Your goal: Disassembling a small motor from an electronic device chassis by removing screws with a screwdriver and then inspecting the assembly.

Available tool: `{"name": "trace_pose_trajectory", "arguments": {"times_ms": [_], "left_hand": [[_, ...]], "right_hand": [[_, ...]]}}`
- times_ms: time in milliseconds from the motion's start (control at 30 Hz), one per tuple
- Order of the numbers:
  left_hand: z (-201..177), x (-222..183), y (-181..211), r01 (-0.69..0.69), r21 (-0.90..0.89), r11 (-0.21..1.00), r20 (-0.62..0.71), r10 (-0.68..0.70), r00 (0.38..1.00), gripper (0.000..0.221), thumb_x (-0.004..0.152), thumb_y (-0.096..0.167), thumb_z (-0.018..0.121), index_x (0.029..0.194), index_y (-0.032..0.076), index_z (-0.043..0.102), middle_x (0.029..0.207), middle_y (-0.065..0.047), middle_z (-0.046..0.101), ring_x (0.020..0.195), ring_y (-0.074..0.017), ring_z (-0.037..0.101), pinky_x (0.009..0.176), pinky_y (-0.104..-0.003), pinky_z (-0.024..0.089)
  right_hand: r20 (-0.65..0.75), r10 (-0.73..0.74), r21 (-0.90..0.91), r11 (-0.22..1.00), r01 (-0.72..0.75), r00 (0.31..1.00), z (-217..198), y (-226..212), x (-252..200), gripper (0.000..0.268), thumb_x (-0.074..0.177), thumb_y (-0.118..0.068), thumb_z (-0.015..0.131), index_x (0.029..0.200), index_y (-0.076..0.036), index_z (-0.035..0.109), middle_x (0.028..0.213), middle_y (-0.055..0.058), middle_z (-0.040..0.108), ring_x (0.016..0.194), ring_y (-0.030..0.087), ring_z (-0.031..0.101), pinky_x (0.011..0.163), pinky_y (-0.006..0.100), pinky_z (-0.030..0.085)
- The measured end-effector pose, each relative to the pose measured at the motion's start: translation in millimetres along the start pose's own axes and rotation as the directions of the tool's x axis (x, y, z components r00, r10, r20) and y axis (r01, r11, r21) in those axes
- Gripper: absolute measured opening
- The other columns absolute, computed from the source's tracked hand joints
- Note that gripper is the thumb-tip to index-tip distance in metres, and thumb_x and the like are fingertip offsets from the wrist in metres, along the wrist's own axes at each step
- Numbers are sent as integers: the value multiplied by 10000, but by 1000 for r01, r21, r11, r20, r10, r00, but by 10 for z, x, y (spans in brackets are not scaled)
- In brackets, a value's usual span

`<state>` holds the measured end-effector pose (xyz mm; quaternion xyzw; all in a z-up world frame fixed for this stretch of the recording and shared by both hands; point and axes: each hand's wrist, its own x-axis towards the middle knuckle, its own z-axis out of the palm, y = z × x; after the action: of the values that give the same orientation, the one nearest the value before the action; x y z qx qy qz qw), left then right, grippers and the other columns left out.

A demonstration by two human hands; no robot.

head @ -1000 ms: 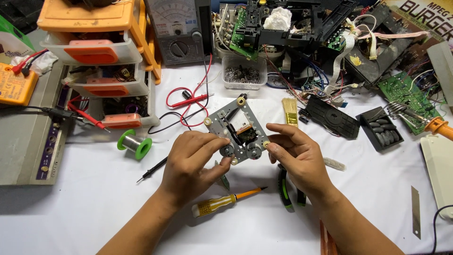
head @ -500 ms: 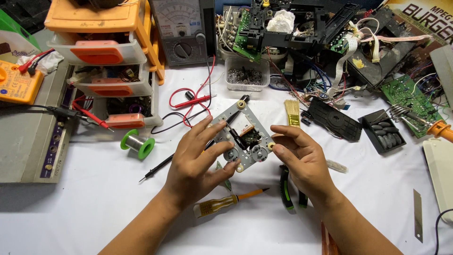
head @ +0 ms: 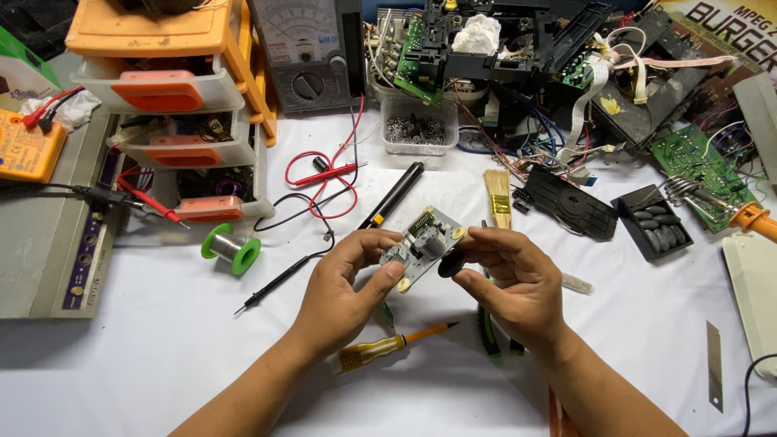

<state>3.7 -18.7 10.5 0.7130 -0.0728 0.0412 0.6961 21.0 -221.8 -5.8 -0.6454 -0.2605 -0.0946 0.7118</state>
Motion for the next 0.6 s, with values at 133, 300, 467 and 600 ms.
{"name": "trace_pose_trajectory", "arguments": {"times_ms": [133, 300, 467, 600], "left_hand": [[33, -24, -73, 51, -104, 993, 52, -46, 998, 264, 804, 216, 613, 958, 4, 578, 1029, -175, 621, 916, -254, 618, 836, -413, 474], [49, -28, -55, 95, -142, 985, 74, -85, 994, 261, 820, 214, 592, 973, 5, 563, 1046, -165, 607, 903, -236, 621, 822, -404, 482], [62, -40, -155, 114, -150, 982, 82, -103, 991, 266, 826, 224, 584, 975, 5, 559, 1034, -162, 604, 890, -231, 614, 807, -403, 483], [64, -42, -118, 120, -137, 983, 88, -108, 990, 270, 835, 231, 569, 976, 1, 557, 1026, -171, 602, 890, -256, 617, 796, -412, 486]], "right_hand": [[-49, -3, -74, 997, -1, 999, -23, -16, 31, 283, 706, 74, 641, 967, 128, 546, 864, 202, 623, 793, 242, 666, 733, 373, 539], [-59, -6, -153, 988, -3, 998, -22, -62, 37, 220, 686, 83, 661, 887, 136, 589, 767, 189, 629, 724, 233, 681, 670, 357, 549], [-57, -10, -221, 975, -3, 998, 42, -148, 81, 222, 680, 73, 672, 888, 110, 605, 724, 176, 646, 689, 207, 668, 632, 342, 542], [-54, 29, -271, 962, -42, 998, 55, -171, 96, 136, 735, 19, 638, 862, 67, 650, 668, 156, 663, 621, 190, 664, 587, 326, 542]]}}
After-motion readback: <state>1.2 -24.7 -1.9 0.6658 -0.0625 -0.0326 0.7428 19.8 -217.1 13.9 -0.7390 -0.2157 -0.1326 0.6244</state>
